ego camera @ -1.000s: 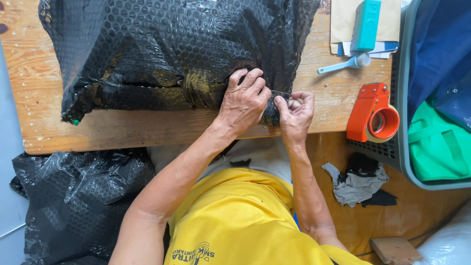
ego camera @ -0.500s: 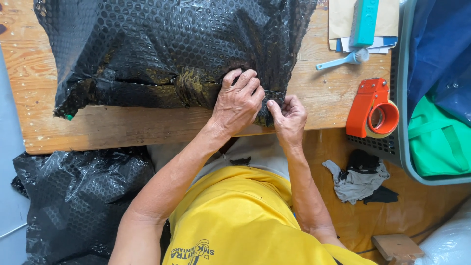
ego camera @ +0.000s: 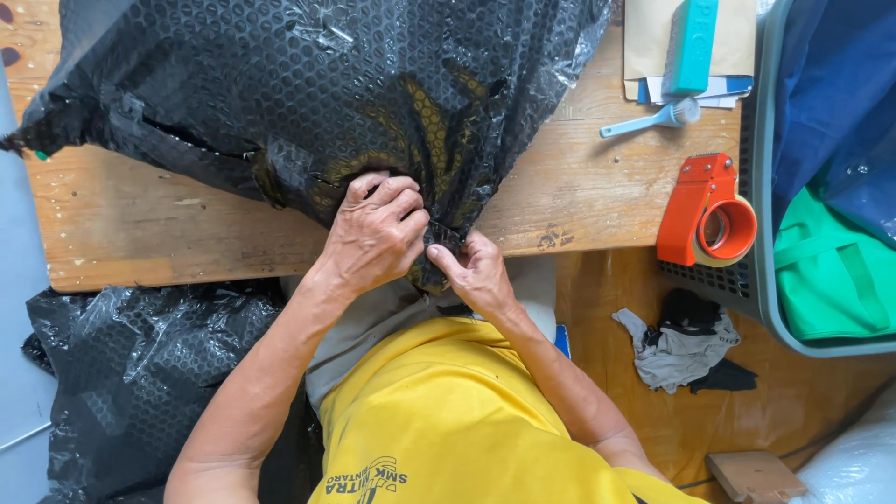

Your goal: The person opens a large black bubble-wrapped package on a wooden workbench using their hands and a small handheld tape dispenser.

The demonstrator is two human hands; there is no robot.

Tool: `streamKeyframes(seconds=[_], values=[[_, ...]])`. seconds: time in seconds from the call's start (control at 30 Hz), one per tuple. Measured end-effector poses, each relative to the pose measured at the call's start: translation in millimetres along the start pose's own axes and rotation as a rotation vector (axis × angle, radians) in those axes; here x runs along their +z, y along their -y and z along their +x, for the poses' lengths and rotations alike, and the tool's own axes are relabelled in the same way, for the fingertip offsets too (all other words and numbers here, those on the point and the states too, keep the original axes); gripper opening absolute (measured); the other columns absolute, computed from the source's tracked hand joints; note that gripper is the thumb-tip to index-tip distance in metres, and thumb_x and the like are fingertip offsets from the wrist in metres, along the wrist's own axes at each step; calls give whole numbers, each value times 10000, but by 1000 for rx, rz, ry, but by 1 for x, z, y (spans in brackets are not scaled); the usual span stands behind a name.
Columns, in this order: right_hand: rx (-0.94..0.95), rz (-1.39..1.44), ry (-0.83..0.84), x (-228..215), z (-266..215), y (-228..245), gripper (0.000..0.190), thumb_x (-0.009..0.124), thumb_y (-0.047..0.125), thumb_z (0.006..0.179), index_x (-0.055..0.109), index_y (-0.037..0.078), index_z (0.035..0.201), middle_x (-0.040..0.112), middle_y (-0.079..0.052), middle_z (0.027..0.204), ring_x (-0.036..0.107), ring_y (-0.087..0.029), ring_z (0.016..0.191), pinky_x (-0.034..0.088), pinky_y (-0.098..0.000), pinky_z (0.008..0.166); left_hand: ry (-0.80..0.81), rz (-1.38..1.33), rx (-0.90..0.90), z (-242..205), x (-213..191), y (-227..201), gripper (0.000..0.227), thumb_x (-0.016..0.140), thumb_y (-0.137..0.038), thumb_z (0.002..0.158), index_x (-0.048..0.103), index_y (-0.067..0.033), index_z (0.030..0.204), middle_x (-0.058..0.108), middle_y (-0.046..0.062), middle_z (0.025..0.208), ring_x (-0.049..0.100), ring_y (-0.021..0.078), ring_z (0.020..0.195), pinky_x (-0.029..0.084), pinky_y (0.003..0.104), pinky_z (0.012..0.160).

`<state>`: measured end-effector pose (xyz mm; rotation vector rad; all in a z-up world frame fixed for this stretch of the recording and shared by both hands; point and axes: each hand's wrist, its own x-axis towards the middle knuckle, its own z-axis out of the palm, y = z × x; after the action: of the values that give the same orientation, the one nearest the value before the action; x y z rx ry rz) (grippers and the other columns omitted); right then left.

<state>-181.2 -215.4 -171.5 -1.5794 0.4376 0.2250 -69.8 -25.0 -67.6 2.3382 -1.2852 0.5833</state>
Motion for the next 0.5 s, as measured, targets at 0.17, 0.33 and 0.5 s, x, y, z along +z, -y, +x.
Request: streamKeyframes(seconds=[0.17,0.33,0.5], values=[[-11,25,115,6,-8,36,302,846,193,876,637,-24,898,716,-177,666,739,-198,606,616,-327,549,-22,-45,-23,-5,-17,-8,172,695,-147,852,716,-135,1023,609,36,931,624,206,1170,342,439,1135],[-79,85,63,-13,2,7,231,727,239,997,638,30,957,700,-92,738,663,-101,672,586,-272,593,-82,-118,-53,-13,-29,-28,226,697,-82,858,750,-122,1074,591,25,894,637,209,1090,322,493,1162],[-299,186,-209,-5,-19,66,296,736,93,977,530,-20,1157,611,-108,894,666,-127,584,588,-217,522,-147,-259,-145,-33,-46,-51,311,682,-24,859,760,-115,1145,564,13,894,659,194,1001,342,509,1139]])
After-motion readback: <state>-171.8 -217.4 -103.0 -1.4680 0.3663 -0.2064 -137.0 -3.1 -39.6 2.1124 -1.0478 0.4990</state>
